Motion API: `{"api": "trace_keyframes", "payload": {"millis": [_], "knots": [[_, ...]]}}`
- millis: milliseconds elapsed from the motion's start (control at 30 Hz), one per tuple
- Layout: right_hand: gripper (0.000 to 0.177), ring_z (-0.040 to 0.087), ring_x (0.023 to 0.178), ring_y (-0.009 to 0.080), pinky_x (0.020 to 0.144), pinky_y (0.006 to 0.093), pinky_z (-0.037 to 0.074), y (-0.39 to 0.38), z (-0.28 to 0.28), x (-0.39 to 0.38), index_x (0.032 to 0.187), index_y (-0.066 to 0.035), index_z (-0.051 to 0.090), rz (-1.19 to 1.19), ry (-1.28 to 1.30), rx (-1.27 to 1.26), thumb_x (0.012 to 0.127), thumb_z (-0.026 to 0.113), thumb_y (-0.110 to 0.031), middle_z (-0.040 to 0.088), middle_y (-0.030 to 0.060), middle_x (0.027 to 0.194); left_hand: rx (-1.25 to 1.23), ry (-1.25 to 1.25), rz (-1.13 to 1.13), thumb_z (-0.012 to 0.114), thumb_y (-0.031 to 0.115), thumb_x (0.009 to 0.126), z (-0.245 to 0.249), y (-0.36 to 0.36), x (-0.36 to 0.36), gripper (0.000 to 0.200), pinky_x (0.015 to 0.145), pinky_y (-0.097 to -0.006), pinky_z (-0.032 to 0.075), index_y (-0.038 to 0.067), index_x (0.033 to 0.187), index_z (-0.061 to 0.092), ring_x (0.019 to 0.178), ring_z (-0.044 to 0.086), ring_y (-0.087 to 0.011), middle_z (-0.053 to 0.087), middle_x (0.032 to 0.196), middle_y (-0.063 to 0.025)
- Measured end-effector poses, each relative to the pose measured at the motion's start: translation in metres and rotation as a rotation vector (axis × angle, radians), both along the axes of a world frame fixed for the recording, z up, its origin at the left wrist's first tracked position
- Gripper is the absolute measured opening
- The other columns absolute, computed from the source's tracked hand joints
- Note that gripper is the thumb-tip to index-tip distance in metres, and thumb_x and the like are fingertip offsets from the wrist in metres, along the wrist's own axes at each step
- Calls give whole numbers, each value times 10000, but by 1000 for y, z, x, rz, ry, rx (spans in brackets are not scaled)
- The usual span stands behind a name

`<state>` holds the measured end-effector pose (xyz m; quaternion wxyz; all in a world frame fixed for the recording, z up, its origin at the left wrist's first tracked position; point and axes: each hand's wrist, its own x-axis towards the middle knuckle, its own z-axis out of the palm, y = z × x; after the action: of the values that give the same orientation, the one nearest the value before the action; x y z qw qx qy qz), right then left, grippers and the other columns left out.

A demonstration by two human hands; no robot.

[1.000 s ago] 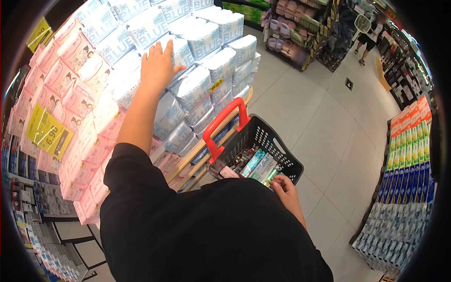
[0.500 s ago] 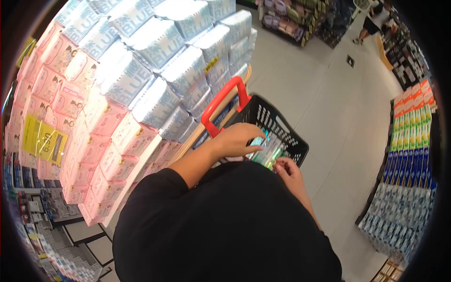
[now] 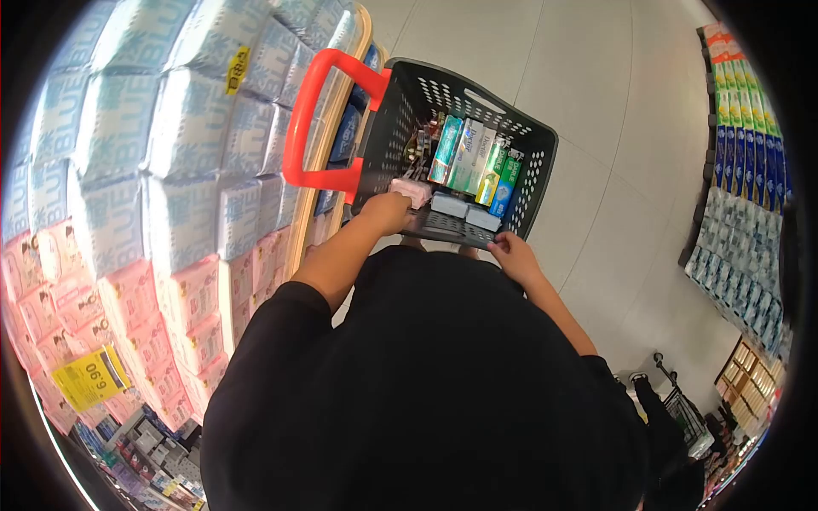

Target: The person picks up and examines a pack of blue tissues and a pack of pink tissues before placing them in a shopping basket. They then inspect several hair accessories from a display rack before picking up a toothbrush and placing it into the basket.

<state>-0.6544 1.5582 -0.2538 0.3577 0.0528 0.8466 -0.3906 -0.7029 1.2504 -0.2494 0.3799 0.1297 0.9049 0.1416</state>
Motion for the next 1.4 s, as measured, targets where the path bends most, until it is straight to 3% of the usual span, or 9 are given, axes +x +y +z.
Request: {"api": "trace_keyframes", "payload": {"millis": [67, 167, 267, 433, 567, 833, 1067, 1200, 1400], "knots": [[386, 620, 839, 318, 761, 372, 487, 3, -19, 10, 994, 17, 593, 35, -39, 31, 800, 642, -313, 640, 172, 879, -30, -41, -40, 619, 325, 791, -29, 4, 0, 341, 830, -412, 487, 61, 1006, 630, 963, 606, -307, 620, 1035, -147], [395, 591, 938, 324, 798, 381, 468, -7, -34, 12, 1020, -2, 591, 102, -82, 13, 765, 674, -292, 620, 182, 973, -103, -105, -94, 621, 337, 801, -65, 11, -3, 377, 854, -408, 478, 64, 1060, 605, 1019, 577, -306, 590, 1087, -139], [483, 520, 1076, 325, 888, 428, 406, -15, -67, 17, 1095, -36, 565, 278, 273, 103, 704, 717, -275, 561, 177, 1132, -192, -167, -97, 628, 337, 801, -95, 22, -16, 419, 877, -403, 468, 67, 1116, 570, 1085, 537, -301, 547, 1150, -132], [599, 446, 1178, 302, 992, 490, 299, -26, -104, 20, 1182, -83, 515, 294, 208, 164, 651, 739, -246, 493, 139, 1237, -189, -156, 75, 672, 329, 759, -167, 20, -27, 523, 926, -415, 440, 51, 1174, 517, 1148, 484, -330, 479, 1224, -172], [636, 448, 1187, 254, 1018, 487, 279, -18, -146, 37, 1214, -113, 508, 320, 141, 259, 638, 758, -220, 491, 97, 1262, -371, -137, 160, 662, 553, 717, -215, 20, -23, 814, 974, -400, 388, 55, 1312, 415, 1242, 380, -318, 362, 1331, -177], [411, 469, 1163, 187, 1063, 458, 255, -15, -157, 29, 1201, -158, 529, 448, 142, 322, 794, 555, -108, 534, 10, 1217, -582, -182, 333, 712, 672, 548, -246, 44, -33, 1049, 991, -393, 333, 45, 1323, 386, 1221, 354, -368, 362, 1293, -218], [439, 473, 1159, 195, 1054, 449, 271, -14, -160, 31, 1206, -158, 528, 469, 130, 312, 774, 578, -101, 531, 13, 1223, -697, -246, 328, 778, 510, 492, -242, 57, -42, 1016, 1010, -464, 191, 56, 1304, 371, 1230, 300, -367, 384, 1236, -213], [379, 452, 1176, 229, 1042, 469, 278, -15, -153, 25, 1175, -113, 542, 481, 130, 318, 807, 574, -194, 511, 53, 1222, -669, -310, 363, 790, 467, 493, -222, 58, -48, 1000, 996, -454, 273, 73, 1304, 359, 1203, 363, -390, 381, 1238, -221], [569, 463, 1146, 343, 987, 464, 335, -4, -101, 9, 1198, -43, 508, 378, 295, 272, 770, 662, -384, 467, 202, 1254, -377, -323, 516, 788, 421, 513, -148, 28, -42, 1022, 978, -406, 379, 58, 1345, 320, 1200, 394, -429, 342, 1318, -284]]}}
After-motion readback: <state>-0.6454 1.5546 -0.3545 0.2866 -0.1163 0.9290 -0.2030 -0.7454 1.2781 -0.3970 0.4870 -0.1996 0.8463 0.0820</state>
